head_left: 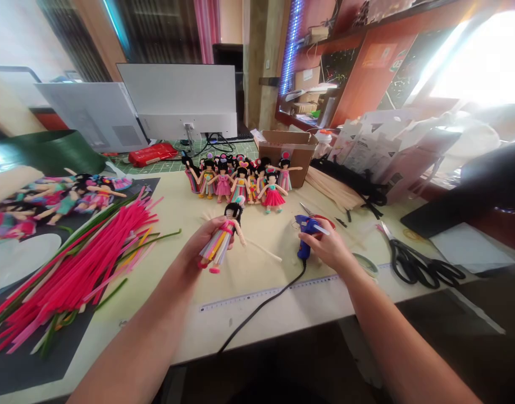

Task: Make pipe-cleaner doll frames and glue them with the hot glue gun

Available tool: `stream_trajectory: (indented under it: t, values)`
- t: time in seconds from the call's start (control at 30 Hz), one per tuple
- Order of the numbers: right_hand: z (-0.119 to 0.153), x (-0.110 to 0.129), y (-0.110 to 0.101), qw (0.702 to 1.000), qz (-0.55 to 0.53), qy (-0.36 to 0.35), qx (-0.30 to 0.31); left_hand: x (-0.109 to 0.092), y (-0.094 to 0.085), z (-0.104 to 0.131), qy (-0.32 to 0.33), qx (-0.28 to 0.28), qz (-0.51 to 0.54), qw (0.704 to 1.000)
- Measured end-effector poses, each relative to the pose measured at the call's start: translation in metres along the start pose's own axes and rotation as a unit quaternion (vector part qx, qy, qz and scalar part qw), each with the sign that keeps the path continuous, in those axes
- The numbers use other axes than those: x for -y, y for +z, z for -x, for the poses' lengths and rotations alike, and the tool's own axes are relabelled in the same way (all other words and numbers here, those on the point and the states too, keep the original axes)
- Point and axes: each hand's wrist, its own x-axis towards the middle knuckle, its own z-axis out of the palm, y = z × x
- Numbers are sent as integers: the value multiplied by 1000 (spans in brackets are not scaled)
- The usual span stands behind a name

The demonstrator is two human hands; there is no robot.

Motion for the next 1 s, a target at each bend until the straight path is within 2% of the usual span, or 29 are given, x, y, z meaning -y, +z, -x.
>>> stream_trajectory:
  t: [0.1, 0.13, 0.23, 0.3, 0.43, 0.57, 0.77, 0.9, 1.0]
  values:
    - [22, 7, -12, 997, 43, 0, -61, 2, -5, -2, 11, 4, -6, 1000]
    - [30, 11, -14, 997, 50, -15, -56, 2, -7, -3, 11, 5, -6, 1000]
    - [48, 25, -14, 992, 81, -82, 55, 4, -10, -4, 5, 2, -1, 1000]
    - [54, 35, -8, 978, 148, -98, 114, 4, -9, -3, 4, -1, 1, 1000]
    - [54, 44, 5, 948, 279, -74, 132, 4, -6, -3, 11, 13, 5, 1000]
    - [53, 46, 11, 931, 330, -65, 141, 5, -3, -3, 6, 22, 12, 1000]
    - [54, 46, 15, 931, 331, -57, 141, 5, -1, -2, 7, 13, 6, 1000]
    - [55, 44, 16, 945, 294, -54, 131, 6, -3, -2, 9, 10, 5, 1000]
    - [56, 49, 13, 966, 224, -65, 117, 6, -3, -2, 10, 9, -8, 1000]
